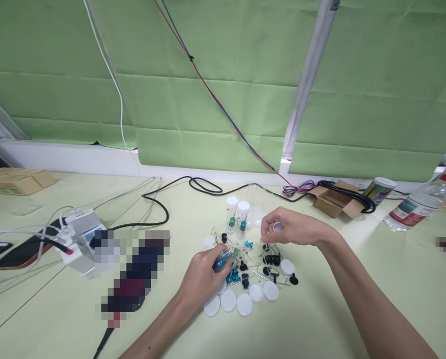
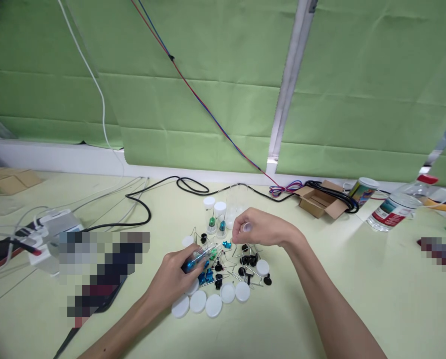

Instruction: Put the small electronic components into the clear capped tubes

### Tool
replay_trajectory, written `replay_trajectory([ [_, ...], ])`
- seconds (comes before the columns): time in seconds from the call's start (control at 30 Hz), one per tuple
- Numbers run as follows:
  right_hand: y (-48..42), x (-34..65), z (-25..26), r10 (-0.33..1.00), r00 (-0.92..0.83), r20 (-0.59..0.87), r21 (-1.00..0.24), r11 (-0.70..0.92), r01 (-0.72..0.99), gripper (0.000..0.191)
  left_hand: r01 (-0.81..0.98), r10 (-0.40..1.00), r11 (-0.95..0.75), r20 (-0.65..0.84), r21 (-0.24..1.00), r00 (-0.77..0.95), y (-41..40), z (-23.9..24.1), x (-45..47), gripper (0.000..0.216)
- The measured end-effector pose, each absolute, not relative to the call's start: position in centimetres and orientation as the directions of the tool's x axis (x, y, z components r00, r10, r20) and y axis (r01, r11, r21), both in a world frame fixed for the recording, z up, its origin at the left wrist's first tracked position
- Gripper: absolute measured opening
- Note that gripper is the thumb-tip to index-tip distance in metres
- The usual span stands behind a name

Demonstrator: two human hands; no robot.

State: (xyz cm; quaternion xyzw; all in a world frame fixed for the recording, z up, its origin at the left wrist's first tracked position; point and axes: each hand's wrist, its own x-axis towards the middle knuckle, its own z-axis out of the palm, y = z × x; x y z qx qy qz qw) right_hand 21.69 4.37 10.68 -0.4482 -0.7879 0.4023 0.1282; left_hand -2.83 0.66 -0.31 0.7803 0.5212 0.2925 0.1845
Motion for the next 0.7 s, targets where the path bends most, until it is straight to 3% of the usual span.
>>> replay_trajectory([
  [0.2, 4.1, 21.6, 11.2, 0.843, -0.52, -0.138, -0.932, 0.067, 0.355, 0.024, 0.702, 0.911, -0.408, 0.31, 0.584, 0.273, 0.6, -0.3, -2.8, 0.013],
  [0.53, 4.3, 19.5, 10.0, 0.856, -0.517, -0.008, -0.996, 0.04, 0.081, 0.032, 0.65, 0.871, -0.474, 0.423, 0.595, 0.249, 0.3, -0.5, -2.9, 0.017],
  [0.7, 3.9, 18.7, 9.8, 0.835, -0.549, -0.027, -0.997, 0.02, 0.08, 0.032, 0.614, 0.827, -0.528, 0.519, 0.587, 0.214, 0.2, -0.6, -3.0, 0.015],
])
